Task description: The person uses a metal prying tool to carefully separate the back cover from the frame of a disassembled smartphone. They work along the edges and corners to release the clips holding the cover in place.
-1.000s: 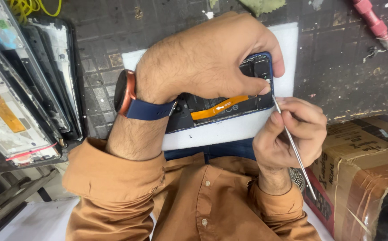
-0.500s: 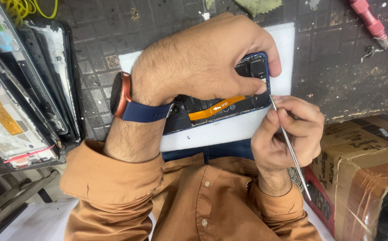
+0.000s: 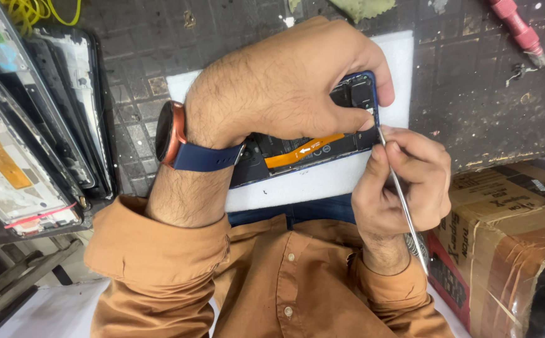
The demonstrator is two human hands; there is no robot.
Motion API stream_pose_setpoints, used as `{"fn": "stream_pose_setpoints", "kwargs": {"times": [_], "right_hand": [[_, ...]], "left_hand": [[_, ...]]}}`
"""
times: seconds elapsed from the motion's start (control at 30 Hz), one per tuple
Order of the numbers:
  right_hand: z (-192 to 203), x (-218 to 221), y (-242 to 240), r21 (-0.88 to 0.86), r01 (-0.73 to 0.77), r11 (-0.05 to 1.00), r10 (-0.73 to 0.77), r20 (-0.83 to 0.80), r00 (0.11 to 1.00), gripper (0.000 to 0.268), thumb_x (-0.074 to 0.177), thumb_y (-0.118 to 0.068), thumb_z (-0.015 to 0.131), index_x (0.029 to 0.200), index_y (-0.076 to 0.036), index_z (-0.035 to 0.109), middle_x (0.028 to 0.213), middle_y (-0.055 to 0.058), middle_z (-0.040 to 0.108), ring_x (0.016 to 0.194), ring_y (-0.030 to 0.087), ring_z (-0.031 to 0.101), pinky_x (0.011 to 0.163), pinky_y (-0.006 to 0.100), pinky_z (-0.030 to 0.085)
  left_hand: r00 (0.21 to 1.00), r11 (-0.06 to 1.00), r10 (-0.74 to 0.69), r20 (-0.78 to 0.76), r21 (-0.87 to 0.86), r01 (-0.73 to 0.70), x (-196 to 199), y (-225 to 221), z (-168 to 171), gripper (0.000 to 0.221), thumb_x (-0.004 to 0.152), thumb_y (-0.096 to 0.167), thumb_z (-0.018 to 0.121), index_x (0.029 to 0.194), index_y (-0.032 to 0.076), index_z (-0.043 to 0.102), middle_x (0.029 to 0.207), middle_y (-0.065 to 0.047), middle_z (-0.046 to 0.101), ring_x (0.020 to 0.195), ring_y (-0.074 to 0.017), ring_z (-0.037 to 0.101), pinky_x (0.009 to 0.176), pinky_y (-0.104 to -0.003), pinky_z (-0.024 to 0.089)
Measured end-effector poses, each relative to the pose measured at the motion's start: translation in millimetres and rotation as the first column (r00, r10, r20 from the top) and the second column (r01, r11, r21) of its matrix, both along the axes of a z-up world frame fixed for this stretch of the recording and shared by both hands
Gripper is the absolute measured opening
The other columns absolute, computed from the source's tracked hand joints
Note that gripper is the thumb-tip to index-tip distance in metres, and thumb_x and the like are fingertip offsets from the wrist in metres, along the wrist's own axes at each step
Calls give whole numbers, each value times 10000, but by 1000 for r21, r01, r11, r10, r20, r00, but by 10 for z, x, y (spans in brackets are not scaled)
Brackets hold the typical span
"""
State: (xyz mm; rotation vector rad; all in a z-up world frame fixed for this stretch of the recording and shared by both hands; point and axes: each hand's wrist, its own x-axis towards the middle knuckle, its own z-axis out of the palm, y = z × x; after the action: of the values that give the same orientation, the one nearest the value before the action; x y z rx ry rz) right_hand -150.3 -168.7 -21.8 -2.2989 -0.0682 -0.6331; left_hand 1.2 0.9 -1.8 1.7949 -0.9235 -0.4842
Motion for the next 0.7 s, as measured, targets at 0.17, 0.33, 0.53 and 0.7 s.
{"fn": "stream_pose_setpoints", "kwargs": {"times": [0.17,0.33,0.53,0.7], "right_hand": [[-24,-28,12,-1,30,1000,-30,-15,999,182,1100,-6,739,1054,32,567,1116,181,702,935,253,737,808,292,599],[-128,-43,31,295,17,955,-28,32,999,272,1158,-171,684,1107,-10,470,1145,141,626,986,212,740,897,283,647],[-228,-99,11,297,44,954,-71,79,994,327,1171,-269,621,1101,-28,411,1145,118,541,930,193,689,859,271,632],[-217,-90,-18,303,55,951,-82,77,994,350,1171,-294,610,1101,-21,403,1118,129,559,871,178,663,788,265,584]], "left_hand": [[999,998,2,-54,68,1,-11,-11,-5,258,860,236,826,1072,106,756,926,-61,770,829,-178,747,743,-336,587],[1000,997,-7,-20,-76,5,1,-8,54,241,863,220,814,1047,83,740,923,-75,758,841,-184,732,747,-342,577],[985,995,-58,-162,-90,44,32,151,138,228,910,178,771,1102,68,712,993,-37,752,907,-129,730,820,-299,576],[971,943,5,-238,-321,-83,-21,306,325,221,1027,183,772,1175,43,687,1046,2,751,932,-83,739,841,-258,611]]}}
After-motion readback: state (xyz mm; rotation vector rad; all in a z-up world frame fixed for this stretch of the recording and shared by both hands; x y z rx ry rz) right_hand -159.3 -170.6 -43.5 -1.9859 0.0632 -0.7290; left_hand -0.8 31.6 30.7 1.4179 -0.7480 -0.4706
